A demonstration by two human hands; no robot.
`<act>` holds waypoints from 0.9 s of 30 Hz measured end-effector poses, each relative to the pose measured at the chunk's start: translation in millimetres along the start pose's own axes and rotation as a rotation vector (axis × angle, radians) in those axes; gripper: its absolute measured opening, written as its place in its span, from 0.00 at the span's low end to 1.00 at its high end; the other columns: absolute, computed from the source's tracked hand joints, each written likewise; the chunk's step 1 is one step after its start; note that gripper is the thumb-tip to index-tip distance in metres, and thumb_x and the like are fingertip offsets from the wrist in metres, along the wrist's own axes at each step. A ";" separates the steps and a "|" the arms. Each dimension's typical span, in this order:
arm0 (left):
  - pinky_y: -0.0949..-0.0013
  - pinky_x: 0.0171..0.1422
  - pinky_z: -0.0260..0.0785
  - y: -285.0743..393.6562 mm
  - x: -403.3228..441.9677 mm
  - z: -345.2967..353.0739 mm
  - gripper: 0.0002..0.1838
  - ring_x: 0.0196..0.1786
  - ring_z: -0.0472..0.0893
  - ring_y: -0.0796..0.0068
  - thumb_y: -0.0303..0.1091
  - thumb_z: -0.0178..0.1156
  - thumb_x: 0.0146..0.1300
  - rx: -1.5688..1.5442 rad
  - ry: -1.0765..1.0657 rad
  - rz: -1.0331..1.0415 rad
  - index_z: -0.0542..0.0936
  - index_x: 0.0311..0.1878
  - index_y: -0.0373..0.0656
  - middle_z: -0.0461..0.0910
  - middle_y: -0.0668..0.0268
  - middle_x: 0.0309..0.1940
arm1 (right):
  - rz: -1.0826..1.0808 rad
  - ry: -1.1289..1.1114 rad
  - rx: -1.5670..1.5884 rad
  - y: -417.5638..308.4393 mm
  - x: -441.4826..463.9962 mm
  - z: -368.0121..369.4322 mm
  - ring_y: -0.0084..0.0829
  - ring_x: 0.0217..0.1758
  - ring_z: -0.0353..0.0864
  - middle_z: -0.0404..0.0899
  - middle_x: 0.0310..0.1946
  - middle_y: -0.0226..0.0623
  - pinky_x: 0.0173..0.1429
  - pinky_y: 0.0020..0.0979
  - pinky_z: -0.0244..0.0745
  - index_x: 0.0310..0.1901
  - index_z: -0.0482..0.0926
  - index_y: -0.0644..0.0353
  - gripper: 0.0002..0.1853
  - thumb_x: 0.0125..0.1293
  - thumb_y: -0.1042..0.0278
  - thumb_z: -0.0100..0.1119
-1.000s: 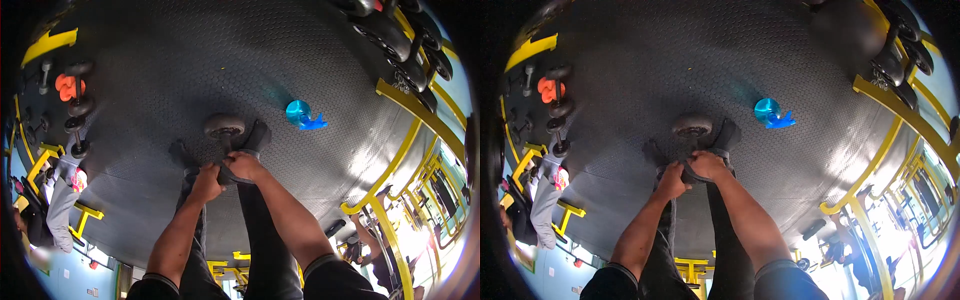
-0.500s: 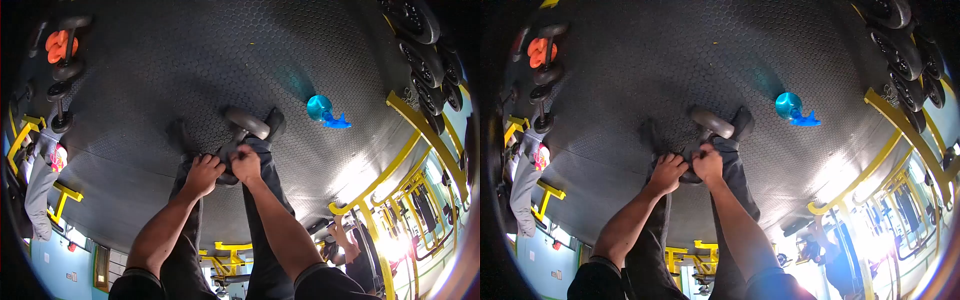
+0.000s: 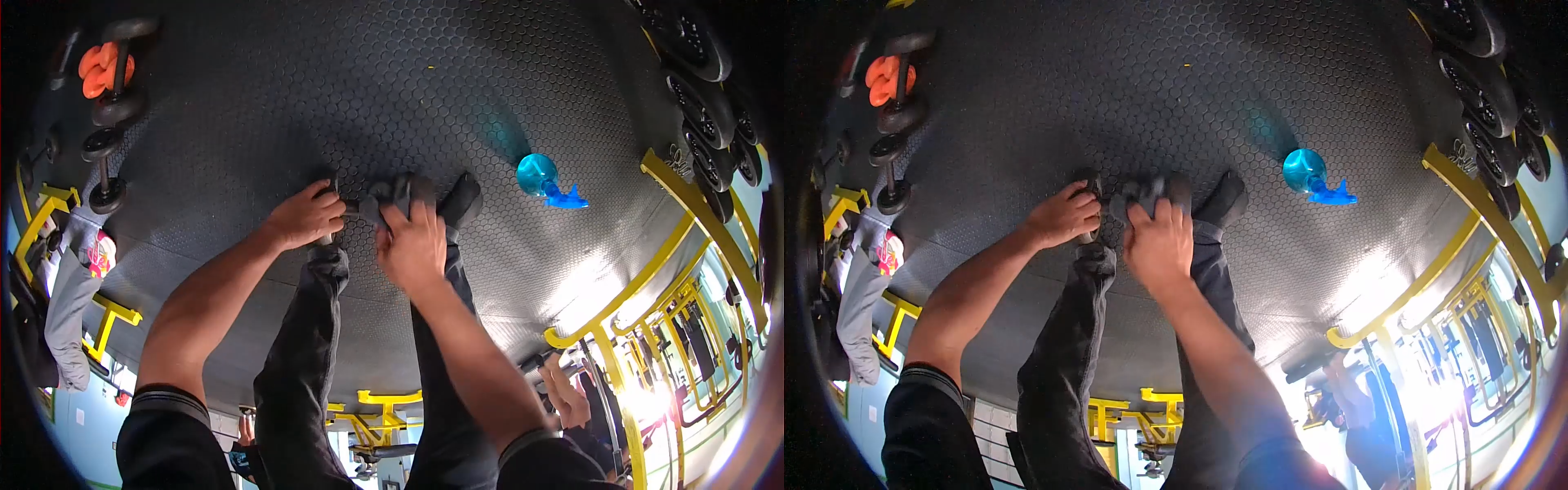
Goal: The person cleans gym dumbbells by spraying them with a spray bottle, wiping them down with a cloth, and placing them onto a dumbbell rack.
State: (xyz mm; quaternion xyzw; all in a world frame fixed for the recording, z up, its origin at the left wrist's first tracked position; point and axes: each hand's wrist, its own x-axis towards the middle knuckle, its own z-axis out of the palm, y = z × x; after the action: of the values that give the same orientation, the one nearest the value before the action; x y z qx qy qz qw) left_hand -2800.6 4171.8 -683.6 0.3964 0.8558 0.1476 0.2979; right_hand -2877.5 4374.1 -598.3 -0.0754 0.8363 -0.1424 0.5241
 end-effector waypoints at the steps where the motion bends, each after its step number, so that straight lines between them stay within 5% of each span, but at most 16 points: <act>1: 0.57 0.74 0.54 -1.1 -1.8 -0.6 0.07 0.61 0.68 0.73 0.36 0.55 0.60 -0.031 0.022 -0.040 0.79 0.41 0.54 0.73 0.73 0.49 | -0.143 0.038 -0.179 -2.2 10.6 -7.3 0.54 0.70 0.61 0.66 0.65 0.52 0.69 0.51 0.58 0.59 0.75 0.54 0.22 0.63 0.60 0.54; 3: 0.55 0.75 0.53 -0.3 -5.3 -2.4 0.10 0.65 0.67 0.70 0.37 0.54 0.61 -0.056 0.047 -0.087 0.79 0.44 0.54 0.72 0.70 0.55 | -0.173 0.010 -0.465 11.4 41.8 16.4 0.51 0.72 0.57 0.63 0.67 0.50 0.71 0.53 0.51 0.58 0.76 0.53 0.20 0.66 0.59 0.49; 5: 0.51 0.76 0.53 12.0 -6.6 -2.5 0.33 0.74 0.54 0.58 0.36 0.68 0.50 -0.148 0.111 -0.473 0.72 0.63 0.58 0.56 0.58 0.70 | -0.188 -0.003 -0.880 21.1 70.2 39.2 0.46 0.73 0.53 0.63 0.68 0.46 0.72 0.61 0.40 0.61 0.75 0.51 0.22 0.73 0.57 0.36; 6: 0.51 0.76 0.53 14.1 -5.5 -16.2 0.33 0.74 0.54 0.58 0.36 0.68 0.50 -0.145 0.113 -0.486 0.72 0.63 0.58 0.56 0.58 0.70 | -0.201 0.000 -0.885 9.0 72.3 39.2 0.46 0.73 0.53 0.63 0.68 0.46 0.72 0.61 0.40 0.61 0.75 0.51 0.22 0.73 0.57 0.36; 8: 0.47 0.74 0.56 22.0 0.1 -40.6 0.51 0.77 0.45 0.48 0.39 0.73 0.44 -0.483 -0.241 -0.707 0.57 0.73 0.65 0.38 0.53 0.75 | -0.043 -0.227 -0.941 -11.9 66.1 43.3 0.47 0.72 0.54 0.64 0.67 0.45 0.71 0.63 0.43 0.60 0.75 0.51 0.22 0.72 0.57 0.39; 9: 0.46 0.72 0.59 24.6 1.5 -41.9 0.57 0.77 0.43 0.46 0.41 0.76 0.40 -0.507 -0.241 -0.728 0.53 0.74 0.67 0.34 0.54 0.76 | -0.099 -0.266 -0.995 -12.7 53.9 47.4 0.47 0.70 0.57 0.68 0.64 0.44 0.69 0.64 0.46 0.58 0.78 0.52 0.21 0.71 0.56 0.40; 16: 0.48 0.71 0.62 42.5 8.5 -16.2 0.56 0.76 0.46 0.44 0.40 0.75 0.45 -0.680 -0.035 -0.916 0.50 0.74 0.68 0.32 0.53 0.75 | -0.573 -0.224 -1.199 47.6 9.0 83.7 0.43 0.64 0.64 0.75 0.56 0.40 0.67 0.62 0.49 0.53 0.81 0.52 0.19 0.68 0.58 0.46; 18: 0.50 0.69 0.66 42.2 9.4 -21.2 0.53 0.75 0.48 0.44 0.39 0.74 0.48 -0.724 -0.100 -0.910 0.50 0.74 0.68 0.32 0.53 0.75 | -0.696 -0.414 -1.336 56.4 19.5 107.9 0.45 0.66 0.65 0.76 0.58 0.40 0.68 0.61 0.48 0.51 0.83 0.53 0.19 0.68 0.58 0.46; 23: 0.53 0.66 0.70 42.3 7.9 -20.8 0.53 0.73 0.54 0.48 0.32 0.74 0.47 -0.781 -0.046 -0.929 0.54 0.73 0.66 0.33 0.56 0.76 | -0.528 -0.634 -0.955 58.9 46.4 148.2 0.39 0.60 0.70 0.79 0.50 0.38 0.66 0.48 0.55 0.42 0.86 0.52 0.14 0.61 0.59 0.53; 26: 0.53 0.66 0.70 37.5 9.9 -30.5 0.54 0.72 0.56 0.46 0.29 0.74 0.45 -0.871 -0.067 -0.954 0.54 0.74 0.65 0.33 0.55 0.76 | -0.245 -0.804 -0.798 -10.0 30.8 71.7 0.37 0.58 0.72 0.79 0.51 0.39 0.64 0.45 0.57 0.43 0.85 0.52 0.16 0.55 0.58 0.57; 27: 0.54 0.66 0.69 38.7 11.1 -28.5 0.54 0.71 0.58 0.44 0.27 0.73 0.45 -0.873 -0.050 -0.953 0.54 0.74 0.63 0.34 0.55 0.76 | -0.229 -0.606 -0.825 -25.9 21.1 37.1 0.36 0.59 0.72 0.79 0.51 0.39 0.64 0.43 0.57 0.43 0.85 0.52 0.17 0.55 0.58 0.57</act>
State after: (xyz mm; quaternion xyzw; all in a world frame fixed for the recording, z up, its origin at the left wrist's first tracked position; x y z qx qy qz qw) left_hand -2801.2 4204.7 -646.9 -0.1814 0.7921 0.3242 0.4843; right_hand -2854.1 4337.8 -623.4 -0.4045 0.6201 0.1708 0.6502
